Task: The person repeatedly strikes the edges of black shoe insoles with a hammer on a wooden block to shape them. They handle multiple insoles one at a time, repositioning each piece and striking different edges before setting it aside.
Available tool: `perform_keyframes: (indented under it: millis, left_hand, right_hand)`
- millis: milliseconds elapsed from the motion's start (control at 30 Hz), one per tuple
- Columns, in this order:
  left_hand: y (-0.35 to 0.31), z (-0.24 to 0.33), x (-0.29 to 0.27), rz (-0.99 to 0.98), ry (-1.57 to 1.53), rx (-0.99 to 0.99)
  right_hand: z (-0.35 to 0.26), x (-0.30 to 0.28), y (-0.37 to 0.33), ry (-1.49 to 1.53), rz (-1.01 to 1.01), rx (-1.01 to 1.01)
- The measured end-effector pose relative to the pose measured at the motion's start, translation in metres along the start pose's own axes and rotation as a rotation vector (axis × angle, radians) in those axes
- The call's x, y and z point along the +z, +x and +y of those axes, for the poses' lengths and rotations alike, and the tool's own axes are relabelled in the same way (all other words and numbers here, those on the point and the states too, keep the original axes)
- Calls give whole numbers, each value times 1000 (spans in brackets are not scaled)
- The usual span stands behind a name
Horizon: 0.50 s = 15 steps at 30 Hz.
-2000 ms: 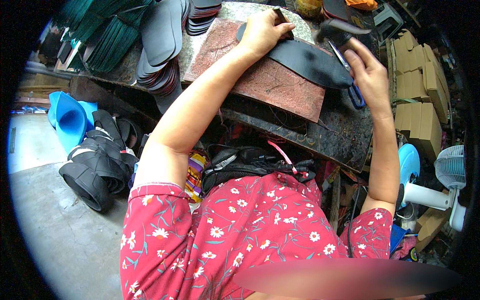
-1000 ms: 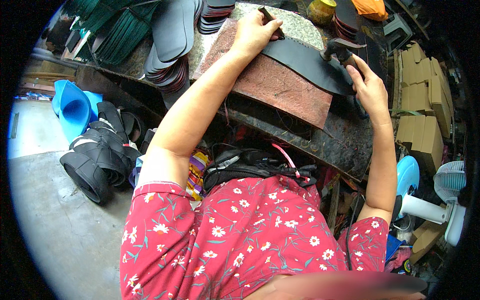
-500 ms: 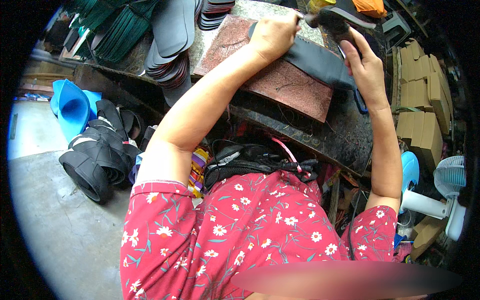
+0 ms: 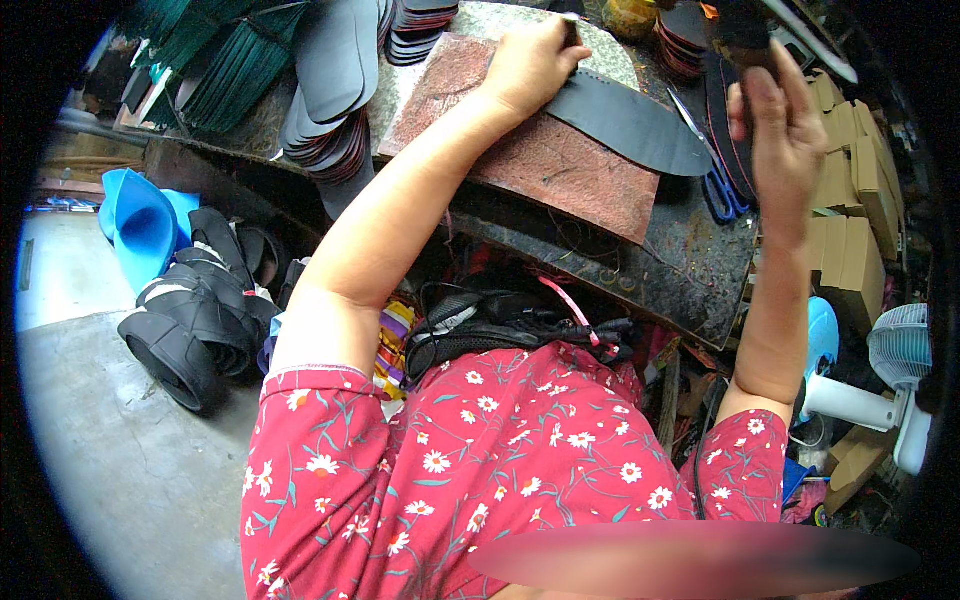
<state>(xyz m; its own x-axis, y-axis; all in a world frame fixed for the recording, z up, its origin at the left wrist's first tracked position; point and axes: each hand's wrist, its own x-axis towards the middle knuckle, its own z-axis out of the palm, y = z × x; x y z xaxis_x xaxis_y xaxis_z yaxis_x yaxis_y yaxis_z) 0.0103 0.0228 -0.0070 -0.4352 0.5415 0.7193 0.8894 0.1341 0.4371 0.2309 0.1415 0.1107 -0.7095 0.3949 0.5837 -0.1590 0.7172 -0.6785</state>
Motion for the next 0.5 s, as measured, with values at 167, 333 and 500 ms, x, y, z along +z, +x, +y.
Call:
perform_keyframes:
  millis: [167,333,500]
  left_hand:
    - [3,9,9,-76,-13,-51]
    - [-1,-12,10,-85,-608,-516]
    - [-1,-10,9,-35,-220,-249]
  right_hand:
    - [31,5,-8,-378,-111,222]
    - [44,-18,-10,-71,-67,303]
    - [8,-28,-1,-88,-3,53]
